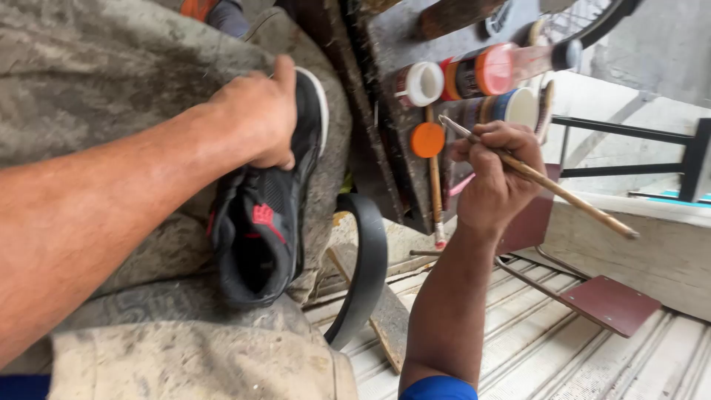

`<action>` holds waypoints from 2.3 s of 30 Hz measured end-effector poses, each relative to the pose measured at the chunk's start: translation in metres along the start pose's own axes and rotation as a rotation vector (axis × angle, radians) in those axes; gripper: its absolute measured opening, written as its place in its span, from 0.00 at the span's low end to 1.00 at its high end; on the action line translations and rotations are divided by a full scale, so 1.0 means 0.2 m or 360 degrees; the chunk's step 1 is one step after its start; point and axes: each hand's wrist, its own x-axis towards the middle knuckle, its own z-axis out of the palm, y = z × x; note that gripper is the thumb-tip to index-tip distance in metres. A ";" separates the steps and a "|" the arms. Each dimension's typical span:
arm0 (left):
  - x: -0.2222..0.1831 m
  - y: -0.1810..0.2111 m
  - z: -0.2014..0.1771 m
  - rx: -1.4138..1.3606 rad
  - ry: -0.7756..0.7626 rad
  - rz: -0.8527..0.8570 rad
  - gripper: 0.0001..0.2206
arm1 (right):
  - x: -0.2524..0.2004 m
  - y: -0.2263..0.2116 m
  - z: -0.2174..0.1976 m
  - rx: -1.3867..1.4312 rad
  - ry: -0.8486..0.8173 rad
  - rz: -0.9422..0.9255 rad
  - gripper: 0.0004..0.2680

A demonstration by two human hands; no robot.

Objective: Apply adhesive to the sole and upper of a sneaker using a brush and a wooden stick for repair.

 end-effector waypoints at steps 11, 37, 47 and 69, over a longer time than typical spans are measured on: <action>-0.13 -0.01 -0.05 -0.0115 0.0077 0.0207 0.58 | 0.21 0.26 0.06 -0.0405 0.0031 0.0159 0.06; -0.06 0.03 -0.01 -0.0134 0.0090 0.0198 0.57 | -0.03 0.42 0.02 0.0873 0.0586 0.0917 0.08; -0.01 0.03 -0.01 0.0018 -0.0146 0.0034 0.67 | -0.34 0.10 0.23 0.0680 -0.0396 0.0702 0.04; 0.01 0.03 0.01 0.0041 -0.0154 0.0028 0.69 | -0.39 0.18 0.35 0.0038 -0.0489 0.0363 0.08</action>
